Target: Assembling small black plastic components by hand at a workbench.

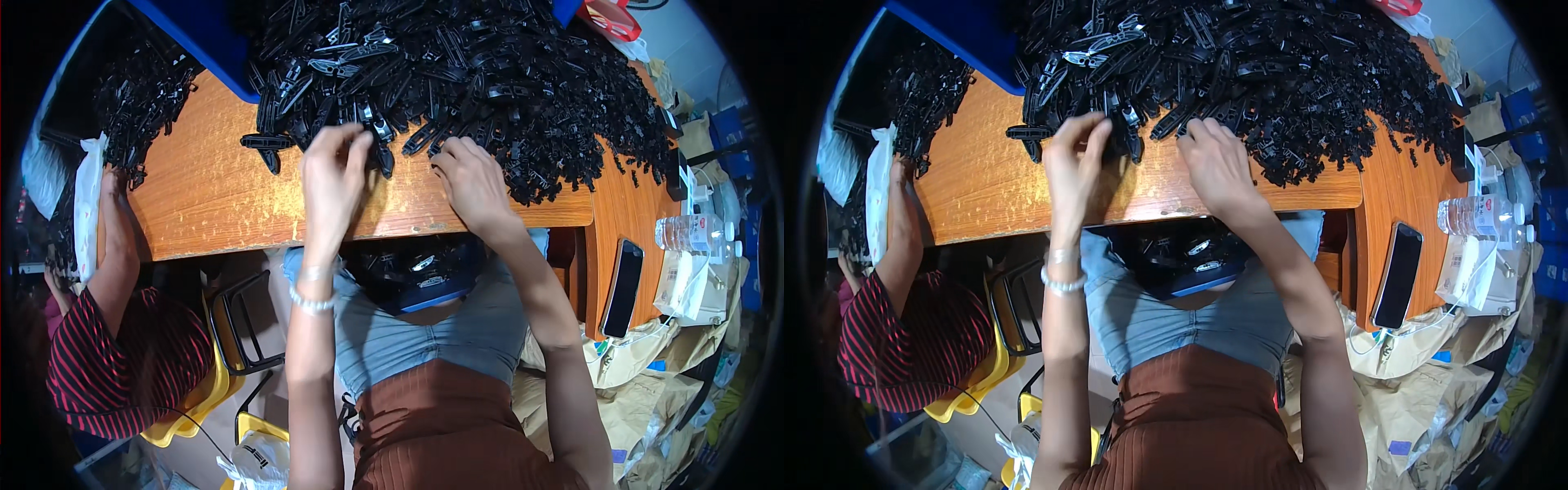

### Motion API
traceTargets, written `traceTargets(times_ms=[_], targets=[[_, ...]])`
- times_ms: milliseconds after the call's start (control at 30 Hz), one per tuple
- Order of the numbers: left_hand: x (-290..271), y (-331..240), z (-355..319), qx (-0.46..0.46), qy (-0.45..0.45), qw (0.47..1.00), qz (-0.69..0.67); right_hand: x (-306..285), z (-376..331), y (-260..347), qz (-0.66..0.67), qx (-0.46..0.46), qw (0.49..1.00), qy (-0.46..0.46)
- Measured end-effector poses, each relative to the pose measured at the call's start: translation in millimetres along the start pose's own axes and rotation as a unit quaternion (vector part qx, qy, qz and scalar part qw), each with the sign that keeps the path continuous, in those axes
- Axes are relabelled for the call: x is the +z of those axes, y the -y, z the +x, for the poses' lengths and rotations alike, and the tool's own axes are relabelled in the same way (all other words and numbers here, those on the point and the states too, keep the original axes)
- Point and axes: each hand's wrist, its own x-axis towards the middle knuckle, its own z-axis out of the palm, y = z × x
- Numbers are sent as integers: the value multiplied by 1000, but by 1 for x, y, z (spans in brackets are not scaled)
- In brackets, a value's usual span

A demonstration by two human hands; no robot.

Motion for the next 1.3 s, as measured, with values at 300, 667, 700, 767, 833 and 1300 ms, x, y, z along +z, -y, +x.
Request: traceTargets(times_ms=[300, 667, 700, 767, 833, 1300], targets=[[11, -3, 23, -4, -73, 959, 273, -11, -5, 11, 413, 136, 897, -79], [-1, -15, -83, -94, 77, 962, -244, -45, -32, 40, 636, 279, 718, -42], [2, -28, -87, -110, 72, 934, -333, -45, -36, 41, 573, 254, 776, -66], [2, -40, -95, -87, 70, 930, -349, -45, -42, 53, 594, 314, 738, -59], [1, -39, -102, -87, 117, 924, -354, -43, -43, 64, 597, 288, 736, -135], [-7, -40, -98, -202, 171, 890, -372, -46, -56, 55, 385, 130, 907, -109]])
